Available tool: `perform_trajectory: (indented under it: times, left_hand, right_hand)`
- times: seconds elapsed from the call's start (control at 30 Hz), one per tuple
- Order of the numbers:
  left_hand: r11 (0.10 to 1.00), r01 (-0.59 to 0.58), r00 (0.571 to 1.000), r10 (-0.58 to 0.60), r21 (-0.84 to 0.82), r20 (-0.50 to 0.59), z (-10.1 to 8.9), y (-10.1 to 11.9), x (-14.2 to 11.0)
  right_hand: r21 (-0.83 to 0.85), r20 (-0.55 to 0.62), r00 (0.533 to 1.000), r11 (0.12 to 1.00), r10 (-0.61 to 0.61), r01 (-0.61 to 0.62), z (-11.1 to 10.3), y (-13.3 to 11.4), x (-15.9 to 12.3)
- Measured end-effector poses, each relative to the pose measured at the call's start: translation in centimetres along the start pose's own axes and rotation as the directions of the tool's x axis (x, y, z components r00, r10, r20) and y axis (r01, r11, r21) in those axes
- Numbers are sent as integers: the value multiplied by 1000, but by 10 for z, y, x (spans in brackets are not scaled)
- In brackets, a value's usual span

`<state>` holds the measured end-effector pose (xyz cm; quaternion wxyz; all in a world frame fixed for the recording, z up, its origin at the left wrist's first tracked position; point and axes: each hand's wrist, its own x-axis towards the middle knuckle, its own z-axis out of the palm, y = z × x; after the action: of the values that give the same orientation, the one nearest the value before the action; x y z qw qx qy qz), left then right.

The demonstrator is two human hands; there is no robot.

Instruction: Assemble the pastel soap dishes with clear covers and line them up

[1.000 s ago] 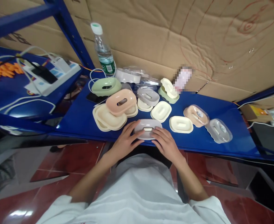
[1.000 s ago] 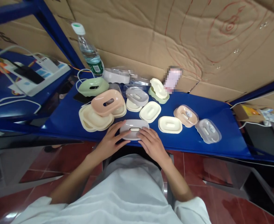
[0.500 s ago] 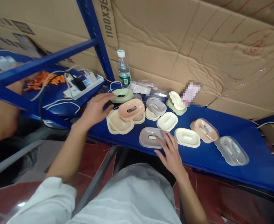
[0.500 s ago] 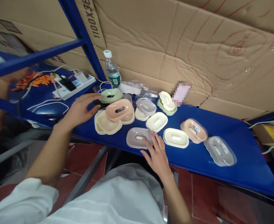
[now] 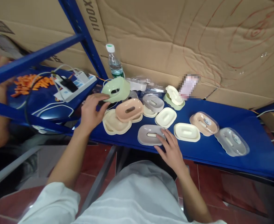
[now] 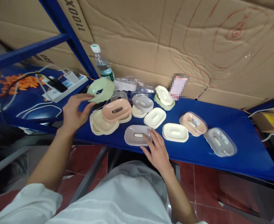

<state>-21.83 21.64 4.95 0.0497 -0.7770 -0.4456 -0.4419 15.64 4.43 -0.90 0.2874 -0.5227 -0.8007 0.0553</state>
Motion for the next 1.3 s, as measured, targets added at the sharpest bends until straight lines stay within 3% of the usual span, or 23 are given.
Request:
perform_trajectory:
  times: [0.1,0.2,0.33,0.47,0.57,0.83,0.97,1.13,1.3]
  left_hand:
    - [993,-114,993,115,13,-29,-9,55,-19]
    - [957,-277,959,281,-88,45,-4,109,-48]
    - [922,-324,933,349,-211,91,19,148,-76]
    - [938,-282,948,305,-204,90,39,146,-80]
    - [953,-249,961,265,-173,78,43,140,-75]
    - [971,-235,972,234,-50,-26,16,115,-36]
    - [980,-198,979,197,-15,-52,17,95,-17]
    - [982,-187,974,189,-27,128,42,86,13]
    - [961,-270,911,237,52,339,70,99,46]
  right_hand:
    - [7,8,1000,1000,19,-19,1,0,-1]
    - [39,-95,995,999,29,-25,2,3,-6]
    - [63,-228,973,998,31,-17,2,7,-11]
    - [72,-182,982,996,56,-44,1,8,-12]
    - [83,-139,986,994,87,-76,2,7,-11]
    - [121,-104,986,985,133,-120,1,4,-9]
    - [152,-97,988,983,121,-106,-2,5,-8]
    - [158,-107,985,980,135,-117,-1,5,-8]
    - [170,-93,986,978,140,-123,0,3,-7]
